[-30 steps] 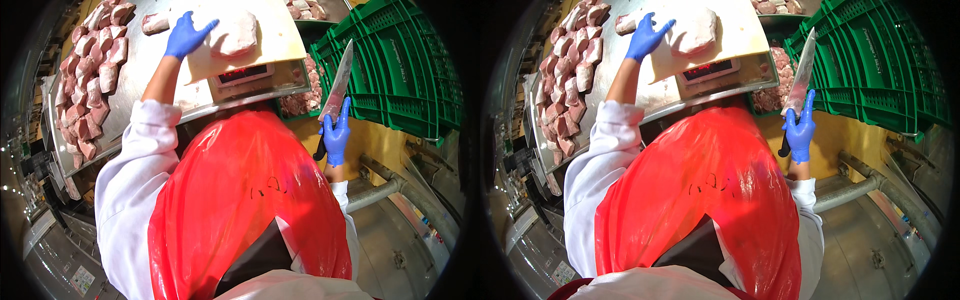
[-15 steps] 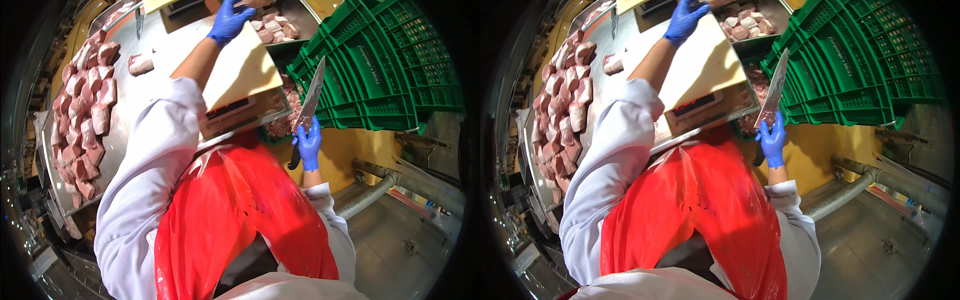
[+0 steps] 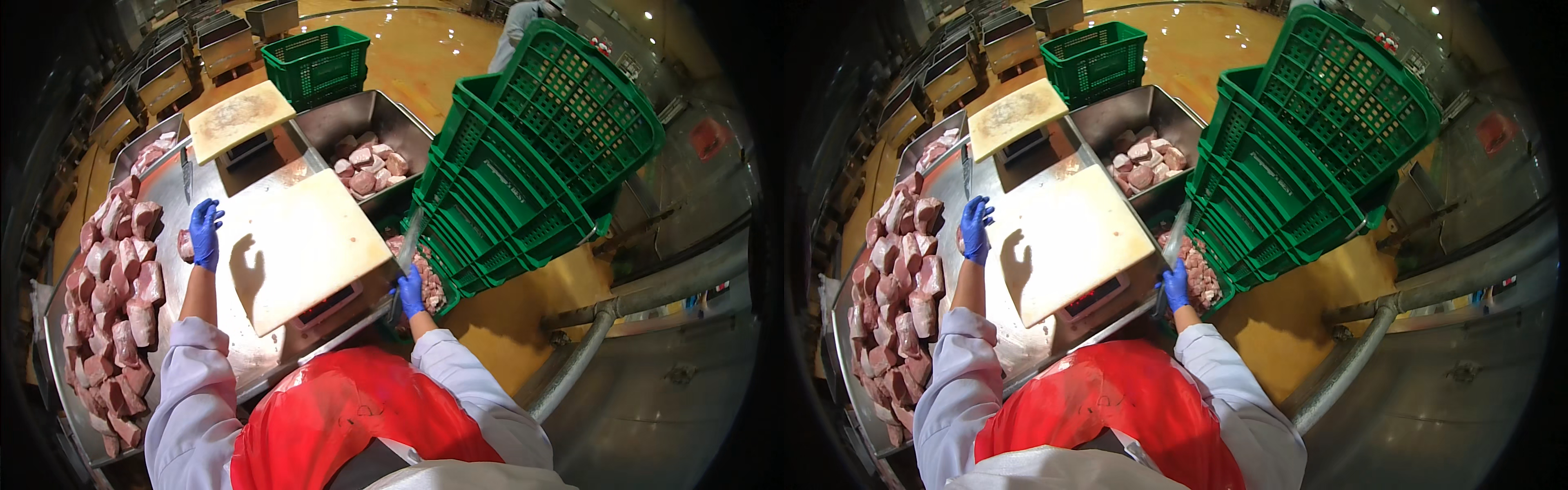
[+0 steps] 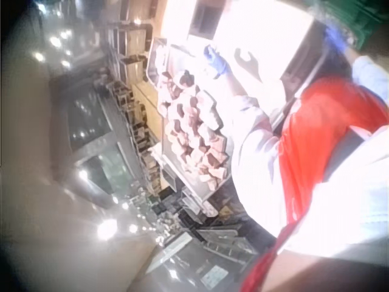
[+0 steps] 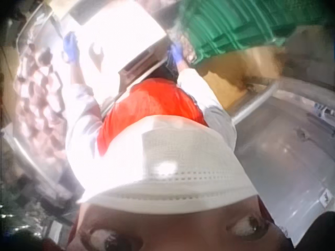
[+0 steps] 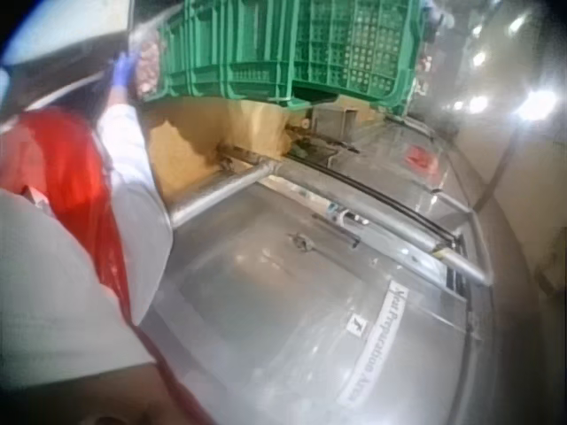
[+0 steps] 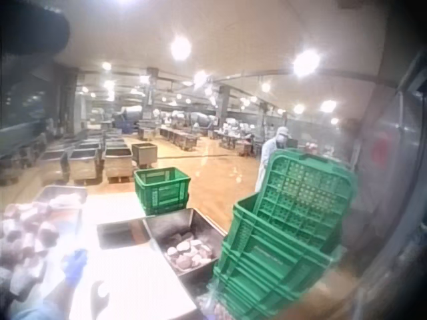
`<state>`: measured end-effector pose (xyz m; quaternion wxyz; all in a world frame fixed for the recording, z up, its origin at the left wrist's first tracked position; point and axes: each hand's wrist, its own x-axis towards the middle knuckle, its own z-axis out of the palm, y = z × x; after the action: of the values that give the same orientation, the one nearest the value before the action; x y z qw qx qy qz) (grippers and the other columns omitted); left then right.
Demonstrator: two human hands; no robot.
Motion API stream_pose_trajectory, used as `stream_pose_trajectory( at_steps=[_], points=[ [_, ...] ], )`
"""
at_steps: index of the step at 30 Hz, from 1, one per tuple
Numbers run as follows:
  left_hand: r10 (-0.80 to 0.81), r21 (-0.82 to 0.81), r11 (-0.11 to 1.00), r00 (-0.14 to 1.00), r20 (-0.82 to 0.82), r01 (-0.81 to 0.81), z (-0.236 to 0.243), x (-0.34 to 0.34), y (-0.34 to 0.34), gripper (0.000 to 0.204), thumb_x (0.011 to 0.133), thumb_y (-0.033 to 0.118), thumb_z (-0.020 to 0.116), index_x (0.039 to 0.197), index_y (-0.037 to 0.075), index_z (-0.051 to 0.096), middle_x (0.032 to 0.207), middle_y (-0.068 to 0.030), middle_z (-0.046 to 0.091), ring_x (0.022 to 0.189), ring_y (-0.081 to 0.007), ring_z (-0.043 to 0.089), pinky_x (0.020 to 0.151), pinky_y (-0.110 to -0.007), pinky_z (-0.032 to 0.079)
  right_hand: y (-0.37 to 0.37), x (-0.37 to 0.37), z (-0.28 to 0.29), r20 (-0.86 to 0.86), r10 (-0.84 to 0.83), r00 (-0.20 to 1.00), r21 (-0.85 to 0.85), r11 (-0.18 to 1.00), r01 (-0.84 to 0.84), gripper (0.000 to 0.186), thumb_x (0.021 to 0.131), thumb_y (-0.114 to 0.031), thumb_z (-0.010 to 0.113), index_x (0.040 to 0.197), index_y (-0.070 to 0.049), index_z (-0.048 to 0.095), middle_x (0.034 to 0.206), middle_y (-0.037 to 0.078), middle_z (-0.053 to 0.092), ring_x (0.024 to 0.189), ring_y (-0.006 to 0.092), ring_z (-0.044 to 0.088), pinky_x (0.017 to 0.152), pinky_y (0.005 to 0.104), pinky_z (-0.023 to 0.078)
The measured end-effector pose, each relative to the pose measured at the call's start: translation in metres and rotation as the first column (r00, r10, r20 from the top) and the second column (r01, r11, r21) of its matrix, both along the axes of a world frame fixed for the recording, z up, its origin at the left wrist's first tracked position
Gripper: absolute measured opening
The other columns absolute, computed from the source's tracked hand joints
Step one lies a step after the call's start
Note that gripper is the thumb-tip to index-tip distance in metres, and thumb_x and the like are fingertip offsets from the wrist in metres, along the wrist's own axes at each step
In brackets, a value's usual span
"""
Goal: The person cuts raw meat into smaller pieces using a knife on a cutting board. The person places the cut pieces into a green crate.
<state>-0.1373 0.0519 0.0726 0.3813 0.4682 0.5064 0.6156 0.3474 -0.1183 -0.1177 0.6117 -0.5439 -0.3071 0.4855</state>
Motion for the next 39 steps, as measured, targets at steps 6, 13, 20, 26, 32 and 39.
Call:
stream_pose_trajectory(
  at_steps=[6,13,20,26,32,39],
  points=[
    [0.124,0.075,0.990,0.992,0.002,-0.124,-0.051,-0.151,-0.012,0.022,0.096,0.016,0.067,0.113,0.002,0.064,0.103,-0.0063,0.067,0.089,-0.0139,0.064,0.078,-0.027,0.052,-0.010,0.050,-0.003,0.233,-0.230,0.945,0.138,0.970,0.202,0.036,0.092,-0.008,0.063,0.124,0.000,0.050,0.099,0.007,0.059,0.072,0.0122,0.054,0.060,0.0295,0.049],
    [0.104,-0.164,0.940,0.708,-0.698,-0.299,-0.103,-0.258,-0.028,0.055,0.084,0.036,0.077,0.122,-0.001,0.060,0.120,-0.0193,0.066,0.100,-0.0302,0.068,0.089,-0.038,0.054,-0.055,-0.015,0.032,0.043,-0.132,0.990,-0.105,0.985,0.136,0.035,0.096,-0.005,0.056,0.130,-0.002,0.047,0.085,0.009,0.060,0.061,0.0164,0.058,0.049,0.0274,0.050],
    [-0.265,-0.271,0.958,-0.064,-0.962,0.095,-0.112,-0.215,0.043,0.093,0.065,0.040,0.082,0.144,0.008,0.044,0.137,-0.0209,0.051,0.130,-0.0370,0.048,0.110,-0.047,0.039,-0.096,-0.014,0.056,0.206,-0.251,0.946,-0.181,0.940,0.289,0.033,0.095,-0.002,0.055,0.127,0.001,0.049,0.090,0.010,0.058,0.070,0.0192,0.061,0.057,0.0295,0.051],
    [-0.501,-0.495,0.862,-0.031,-0.865,-0.108,-0.121,-0.190,0.089,0.085,0.060,0.049,0.081,0.129,0.005,0.055,0.113,-0.0216,0.067,0.107,-0.0375,0.066,0.093,-0.045,0.051,-0.125,-0.013,0.080,0.366,-0.173,0.914,-0.176,0.952,0.250,0.039,0.095,-0.002,0.055,0.132,0.004,0.045,0.095,0.014,0.059,0.071,0.0203,0.062,0.057,0.0308,0.052],
    [-0.514,-0.616,0.762,0.392,-0.763,-0.199,-0.144,-0.233,0.033,0.065,0.067,0.044,0.078,0.117,0.004,0.067,0.109,-0.0190,0.071,0.100,-0.0335,0.070,0.086,-0.042,0.055,-0.144,-0.019,0.072,0.331,-0.111,0.937,-0.247,0.948,0.199,0.040,0.096,0.003,0.052,0.135,0.004,0.043,0.095,0.014,0.060,0.067,0.0189,0.061,0.055,0.0297,0.052],
    [-0.056,-0.578,0.814,0.998,0.010,0.051,-0.117,-0.237,-0.075,0.033,0.078,0.017,0.073,0.107,0.001,0.068,0.085,-0.0044,0.065,0.073,-0.0157,0.062,0.068,-0.030,0.051,-0.164,0.010,0.050,0.210,-0.116,0.971,-0.211,0.964,0.161,0.035,0.097,-0.002,0.056,0.130,0.000,0.046,0.088,0.011,0.060,0.061,0.0153,0.059,0.050,0.0275,0.050]
  ],
)
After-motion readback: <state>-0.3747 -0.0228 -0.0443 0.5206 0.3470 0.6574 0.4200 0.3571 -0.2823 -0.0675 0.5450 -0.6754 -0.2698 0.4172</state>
